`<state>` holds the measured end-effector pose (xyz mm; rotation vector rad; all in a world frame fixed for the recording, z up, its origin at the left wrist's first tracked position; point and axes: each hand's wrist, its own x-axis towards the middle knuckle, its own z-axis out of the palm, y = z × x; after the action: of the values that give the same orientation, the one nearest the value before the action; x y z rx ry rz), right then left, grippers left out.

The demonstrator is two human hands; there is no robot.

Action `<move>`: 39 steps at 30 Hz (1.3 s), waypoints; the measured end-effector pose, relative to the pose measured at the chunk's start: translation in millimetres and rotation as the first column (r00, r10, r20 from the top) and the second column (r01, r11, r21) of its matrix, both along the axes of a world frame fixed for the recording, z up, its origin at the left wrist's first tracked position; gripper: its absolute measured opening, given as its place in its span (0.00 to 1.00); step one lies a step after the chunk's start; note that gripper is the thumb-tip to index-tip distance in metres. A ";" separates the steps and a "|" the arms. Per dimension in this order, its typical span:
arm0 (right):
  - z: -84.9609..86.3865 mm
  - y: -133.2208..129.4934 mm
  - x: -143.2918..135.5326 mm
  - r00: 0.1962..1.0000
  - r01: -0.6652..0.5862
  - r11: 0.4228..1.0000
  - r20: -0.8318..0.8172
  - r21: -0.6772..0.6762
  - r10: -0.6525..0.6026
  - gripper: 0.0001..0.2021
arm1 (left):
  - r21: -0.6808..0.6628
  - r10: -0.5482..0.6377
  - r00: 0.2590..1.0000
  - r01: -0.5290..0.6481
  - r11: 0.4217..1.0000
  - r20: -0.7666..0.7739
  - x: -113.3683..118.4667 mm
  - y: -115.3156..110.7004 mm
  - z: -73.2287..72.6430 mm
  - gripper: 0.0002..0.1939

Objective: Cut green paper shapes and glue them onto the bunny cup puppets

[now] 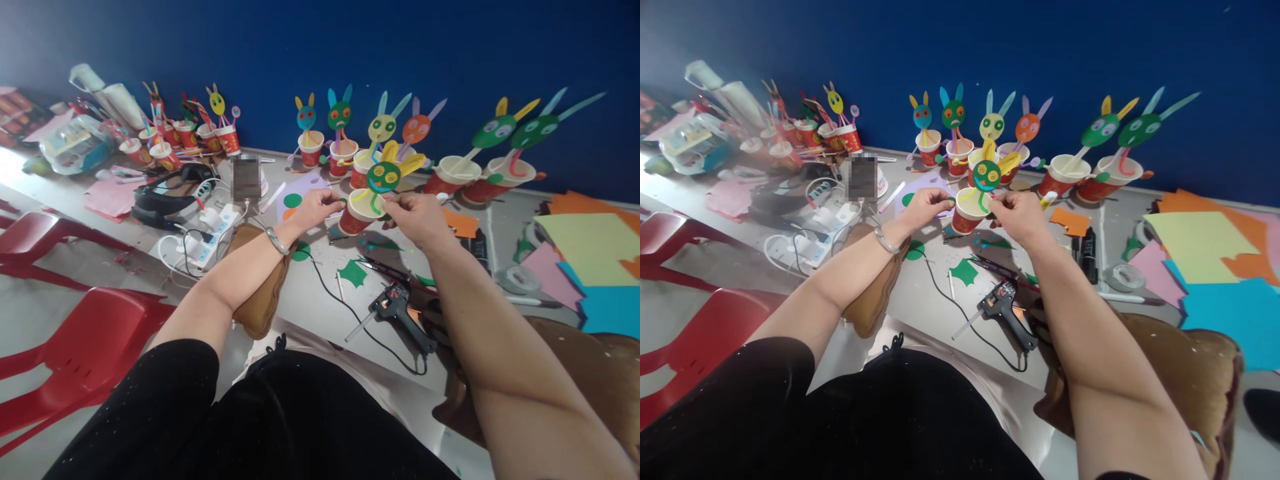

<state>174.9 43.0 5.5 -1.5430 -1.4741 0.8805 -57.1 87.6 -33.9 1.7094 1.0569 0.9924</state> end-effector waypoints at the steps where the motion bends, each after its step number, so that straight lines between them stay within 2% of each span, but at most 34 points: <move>1: 0.0 0.1 0.1 1.000 -0.001 1.000 -0.005 0.000 0.001 0.14 | -0.001 0.004 1.000 -0.004 1.000 0.003 0.3 0.7 -1.3 0.09; 7: -1.5 0.8 0.9 1.000 0.014 1.000 -0.001 -0.007 -0.014 0.12 | -0.001 0.007 1.000 -0.007 1.000 -0.003 0.9 1.7 -3.1 0.10; 11: -3.7 1.5 3.0 1.000 0.007 1.000 0.025 0.002 -0.007 0.12 | -0.021 -0.025 0.998 0.027 0.999 0.063 1.1 0.7 -0.9 0.07; 16: -4.1 2.9 6.8 1.000 -0.001 1.000 0.031 0.004 0.001 0.12 | -0.079 -0.047 0.992 0.056 0.995 0.113 -0.3 -2.4 4.8 0.08; 22: -1.8 3.4 7.4 1.000 0.014 1.000 0.013 -0.026 -0.014 0.12 | -0.089 0.010 0.996 -0.002 0.996 0.084 -3.3 -7.6 12.3 0.11; 28: -2.0 3.3 4.7 1.000 0.028 0.999 0.004 -0.035 -0.028 0.11 | -0.046 -0.040 0.999 0.041 0.998 0.011 -0.8 -7.9 12.1 0.09; 39: -1.5 1.2 4.3 1.000 0.006 1.000 -0.005 -0.018 -0.006 0.13 | 0.003 -0.001 0.999 0.001 1.000 -0.044 0.3 -9.0 13.4 0.09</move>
<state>179.2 44.1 4.0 -1.5561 -1.4606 0.8956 -56.8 78.7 -20.5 1.7413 1.0830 0.9597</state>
